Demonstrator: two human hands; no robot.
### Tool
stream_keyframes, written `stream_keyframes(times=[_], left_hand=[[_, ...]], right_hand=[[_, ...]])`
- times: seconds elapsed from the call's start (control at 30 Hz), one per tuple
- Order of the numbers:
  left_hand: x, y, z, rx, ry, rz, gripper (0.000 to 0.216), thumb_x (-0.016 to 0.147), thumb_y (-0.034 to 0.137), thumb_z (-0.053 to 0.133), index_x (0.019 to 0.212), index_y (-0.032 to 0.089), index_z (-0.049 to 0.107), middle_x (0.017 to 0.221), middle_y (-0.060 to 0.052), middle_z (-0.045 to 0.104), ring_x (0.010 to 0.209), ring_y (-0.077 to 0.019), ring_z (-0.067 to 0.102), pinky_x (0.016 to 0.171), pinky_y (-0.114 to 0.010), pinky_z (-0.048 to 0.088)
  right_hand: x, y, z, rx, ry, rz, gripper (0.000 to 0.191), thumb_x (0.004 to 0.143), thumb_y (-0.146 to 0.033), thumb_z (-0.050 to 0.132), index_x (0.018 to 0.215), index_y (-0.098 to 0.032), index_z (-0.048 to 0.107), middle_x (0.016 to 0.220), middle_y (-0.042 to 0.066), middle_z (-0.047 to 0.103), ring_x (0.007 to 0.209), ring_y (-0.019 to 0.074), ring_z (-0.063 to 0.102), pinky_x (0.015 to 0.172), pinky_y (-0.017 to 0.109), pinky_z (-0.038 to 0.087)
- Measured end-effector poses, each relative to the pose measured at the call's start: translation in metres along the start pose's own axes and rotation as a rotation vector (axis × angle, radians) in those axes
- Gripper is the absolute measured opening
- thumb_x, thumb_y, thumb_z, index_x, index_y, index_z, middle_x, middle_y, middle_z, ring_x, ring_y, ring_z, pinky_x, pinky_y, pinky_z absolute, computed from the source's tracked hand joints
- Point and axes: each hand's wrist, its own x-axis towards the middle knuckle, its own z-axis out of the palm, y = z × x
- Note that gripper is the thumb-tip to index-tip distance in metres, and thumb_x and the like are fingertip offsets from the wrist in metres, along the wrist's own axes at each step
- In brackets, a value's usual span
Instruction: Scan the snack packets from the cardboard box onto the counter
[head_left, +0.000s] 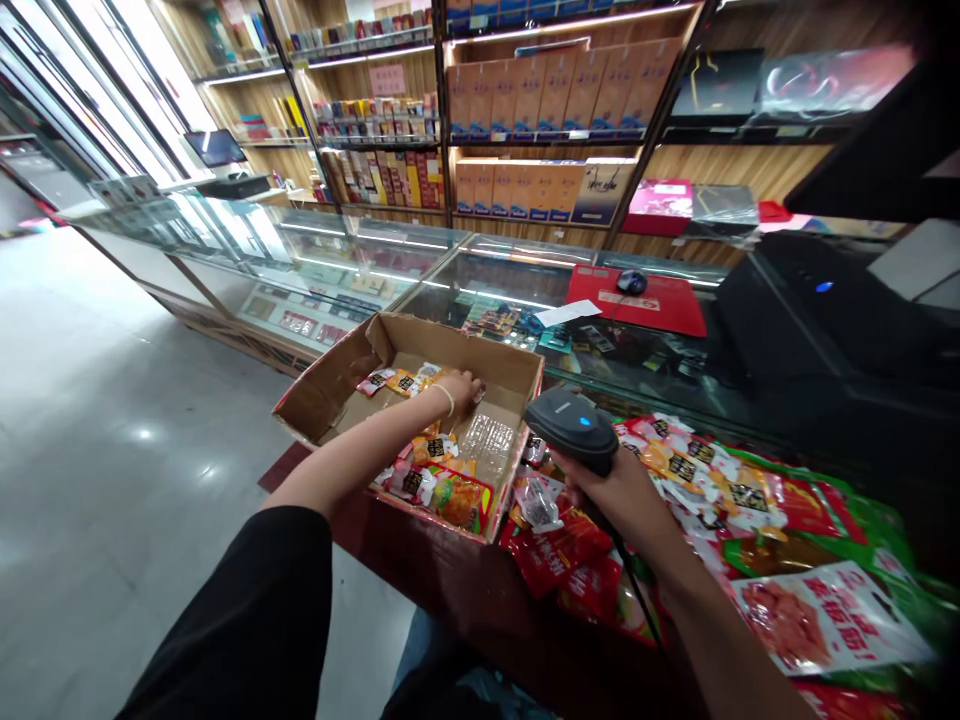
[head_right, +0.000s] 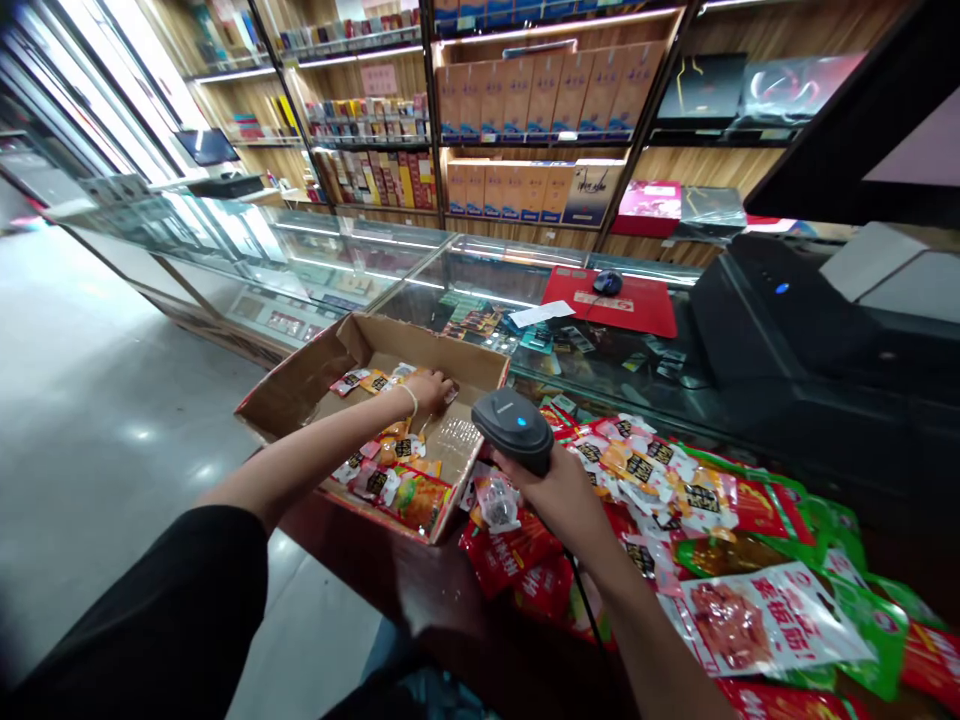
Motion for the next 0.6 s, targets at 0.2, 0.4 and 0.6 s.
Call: stream_keyframes(times=[0.2,0.4,0.6], left_hand=[[-0.011,-0.002,-0.021,-0.083,0.103,-0.039,0.025,0.083,0.021,0.060,0.106,0.014,0.065,0.095,-0.015,0.070,0.090,-0.0266,0.067,0.079,-0.033,0.047],[-0.058,-0.003,-0.062,-0.596,0.322,-0.113,0.033,0.089,0.042,0.053,0.079,0.014,0.069,0.072,-0.004,0.067,0.069,-0.0175,0.062,0.064,-0.025,0.044],[-0.119,0.048,-0.069,-1.573,0.655,-0.162,0.034,0.071,0.041,0.077,0.088,0.014,0.066,0.081,-0.002,0.069,0.069,-0.0129,0.063,0.068,-0.025,0.052]], right_hand=[[-0.009,0.003,-0.003,0.056,0.025,0.025,0.043,0.077,-0.060,0.066,0.082,-0.018,0.065,0.049,0.001,0.060,0.044,0.0183,0.057,0.049,0.030,0.045],[-0.022,-0.003,-0.007,0.052,0.043,-0.006,0.040,0.074,-0.058,0.069,0.073,-0.019,0.060,0.051,0.001,0.060,0.045,0.0165,0.055,0.049,0.029,0.043],[-0.031,-0.010,-0.001,0.059,0.065,-0.007,0.040,0.075,-0.059,0.067,0.076,-0.019,0.061,0.049,0.000,0.059,0.042,0.0143,0.049,0.045,0.028,0.039]])
